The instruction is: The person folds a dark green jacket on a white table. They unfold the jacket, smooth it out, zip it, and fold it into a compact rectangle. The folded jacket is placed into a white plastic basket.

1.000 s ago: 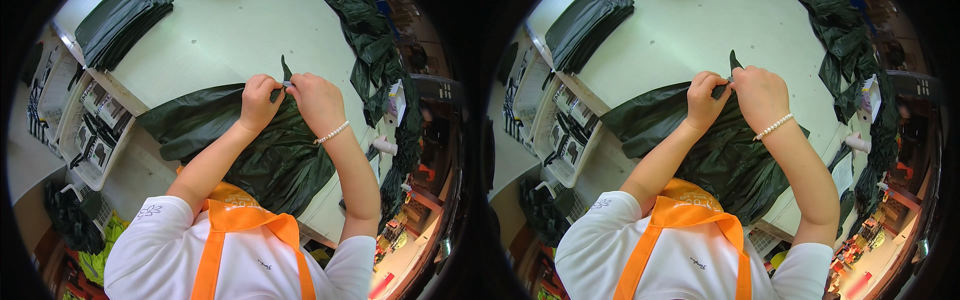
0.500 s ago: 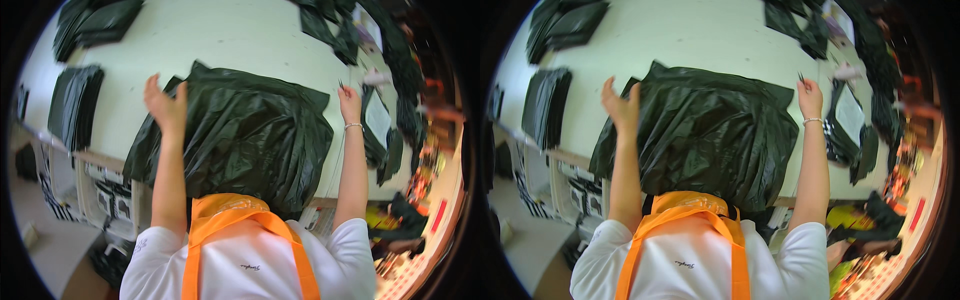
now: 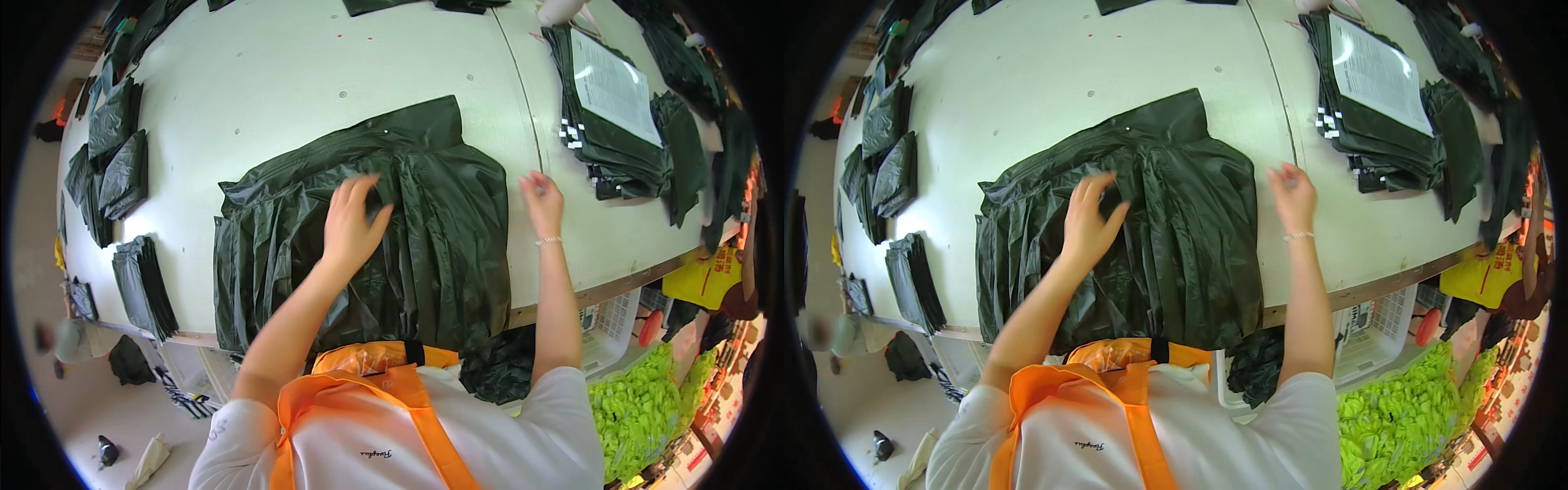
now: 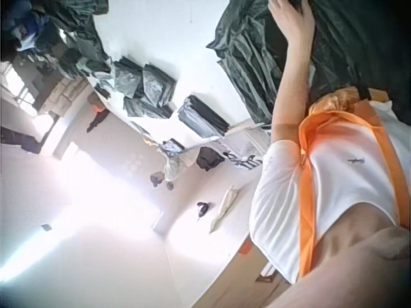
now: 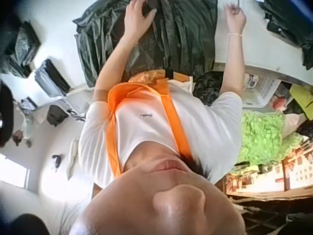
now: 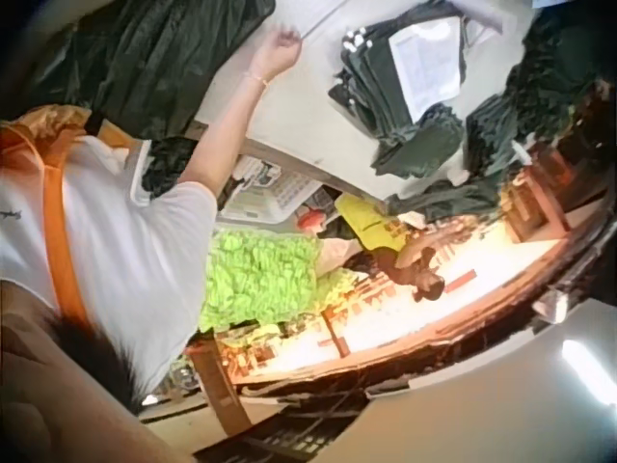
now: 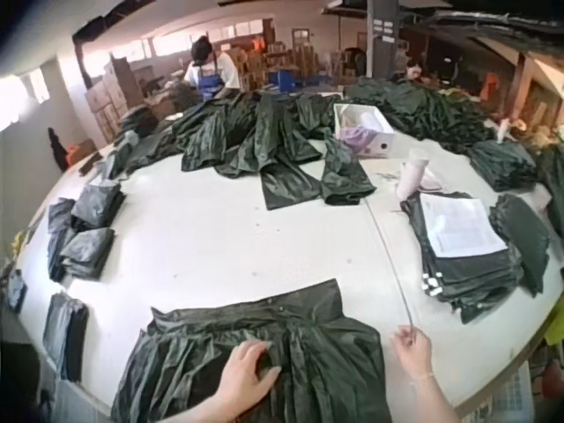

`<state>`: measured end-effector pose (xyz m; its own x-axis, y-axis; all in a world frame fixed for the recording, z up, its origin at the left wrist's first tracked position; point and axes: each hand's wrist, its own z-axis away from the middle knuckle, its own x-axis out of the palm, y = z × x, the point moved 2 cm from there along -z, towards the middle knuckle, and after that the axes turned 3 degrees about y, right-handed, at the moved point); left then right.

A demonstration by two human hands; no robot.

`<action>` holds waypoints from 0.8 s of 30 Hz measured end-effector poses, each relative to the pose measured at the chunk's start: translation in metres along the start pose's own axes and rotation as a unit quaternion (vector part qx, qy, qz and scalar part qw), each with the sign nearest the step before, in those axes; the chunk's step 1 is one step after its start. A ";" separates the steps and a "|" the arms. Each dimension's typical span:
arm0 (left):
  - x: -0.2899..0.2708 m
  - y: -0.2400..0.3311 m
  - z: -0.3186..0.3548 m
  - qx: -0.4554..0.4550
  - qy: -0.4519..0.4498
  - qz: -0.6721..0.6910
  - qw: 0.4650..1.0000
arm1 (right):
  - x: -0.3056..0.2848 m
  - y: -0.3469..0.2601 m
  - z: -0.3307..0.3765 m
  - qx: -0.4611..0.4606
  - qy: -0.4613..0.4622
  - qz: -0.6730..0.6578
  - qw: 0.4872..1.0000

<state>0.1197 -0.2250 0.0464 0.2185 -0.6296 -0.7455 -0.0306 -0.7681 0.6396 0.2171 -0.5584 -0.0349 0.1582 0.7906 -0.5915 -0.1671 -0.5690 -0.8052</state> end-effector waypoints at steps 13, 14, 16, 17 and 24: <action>0.105 0.010 -0.163 -0.139 -0.296 0.094 0.940 | 0.042 -0.072 -0.056 -0.063 -0.204 -0.093 0.973; 0.107 0.006 -0.158 -0.044 -0.235 0.179 0.954 | 0.041 -0.081 -0.057 -0.083 -0.197 -0.104 0.971; 0.101 0.015 -0.158 -0.136 -0.268 0.193 0.934 | 0.043 -0.092 -0.059 -0.093 -0.208 -0.102 0.968; 0.096 0.019 -0.159 -0.182 -0.278 0.199 0.922 | 0.045 -0.098 -0.061 -0.102 -0.215 -0.101 0.966; 0.092 0.019 -0.156 -0.201 -0.240 0.219 0.924 | 0.061 -0.114 -0.057 -0.125 -0.231 -0.094 0.960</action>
<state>0.2914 -0.2795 0.0191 -0.1891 -0.9236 -0.3334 0.3730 -0.3816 0.8457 0.3015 -0.4582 0.0180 -0.2961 0.8677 -0.3992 0.0698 -0.3972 -0.9151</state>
